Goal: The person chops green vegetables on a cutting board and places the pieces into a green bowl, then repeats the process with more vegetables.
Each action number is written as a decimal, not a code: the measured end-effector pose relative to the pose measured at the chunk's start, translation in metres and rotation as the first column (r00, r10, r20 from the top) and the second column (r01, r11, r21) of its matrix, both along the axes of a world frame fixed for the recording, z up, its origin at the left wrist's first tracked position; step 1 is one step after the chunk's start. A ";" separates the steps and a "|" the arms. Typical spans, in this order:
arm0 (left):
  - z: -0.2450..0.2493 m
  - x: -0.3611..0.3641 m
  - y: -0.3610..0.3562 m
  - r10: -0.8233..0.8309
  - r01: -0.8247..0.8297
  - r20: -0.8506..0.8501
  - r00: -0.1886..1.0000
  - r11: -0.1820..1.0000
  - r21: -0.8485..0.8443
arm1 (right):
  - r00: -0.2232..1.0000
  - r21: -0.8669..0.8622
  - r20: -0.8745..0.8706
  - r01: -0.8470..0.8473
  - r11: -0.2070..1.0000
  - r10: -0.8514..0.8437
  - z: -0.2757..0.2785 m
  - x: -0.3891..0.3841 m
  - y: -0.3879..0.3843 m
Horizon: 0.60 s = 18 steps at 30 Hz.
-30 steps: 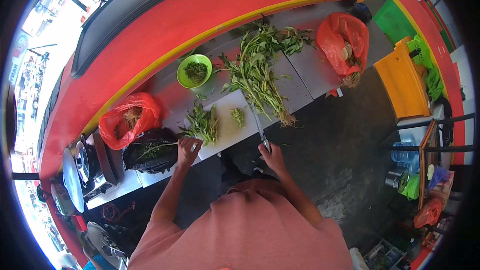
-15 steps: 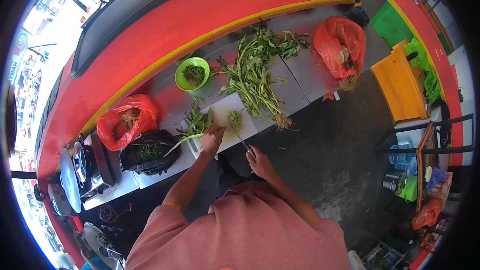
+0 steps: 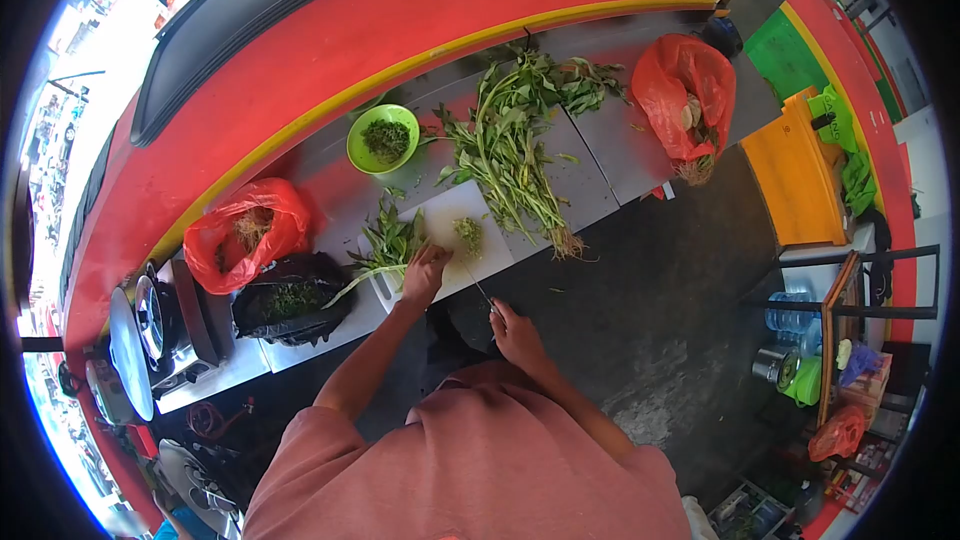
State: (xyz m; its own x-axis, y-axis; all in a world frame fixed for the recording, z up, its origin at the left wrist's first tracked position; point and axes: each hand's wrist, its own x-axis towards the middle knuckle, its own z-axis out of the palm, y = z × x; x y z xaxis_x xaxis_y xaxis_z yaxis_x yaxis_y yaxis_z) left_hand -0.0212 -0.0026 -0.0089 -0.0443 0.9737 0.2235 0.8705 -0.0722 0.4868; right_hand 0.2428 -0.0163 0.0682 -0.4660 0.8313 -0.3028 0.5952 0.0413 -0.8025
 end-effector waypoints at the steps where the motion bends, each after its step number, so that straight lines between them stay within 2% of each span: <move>1: 0.000 0.000 0.000 0.003 -0.003 0.005 1.000 1.000 -0.001 | 1.000 0.025 -0.004 0.000 1.000 0.000 0.001 -0.001 -0.001; 9: -0.001 -0.002 0.001 0.006 -0.007 0.052 0.999 1.000 0.024 | 0.999 -0.020 0.031 0.007 1.000 -0.006 0.006 -0.003 0.000; 11: -0.002 -0.002 0.001 0.006 -0.006 0.041 0.999 1.000 0.009 | 0.999 0.130 -0.038 0.007 0.992 -0.003 -0.004 -0.003 -0.003; 15: 0.000 -0.003 0.001 0.002 -0.002 0.026 1.000 1.000 0.015 | 1.000 0.091 0.011 -0.011 0.996 0.010 -0.010 -0.006 -0.001; 18: 0.003 -0.003 0.001 -0.007 0.008 0.019 1.000 1.000 -0.023 | 1.000 0.176 0.017 -0.016 0.984 0.014 -0.017 -0.016 0.003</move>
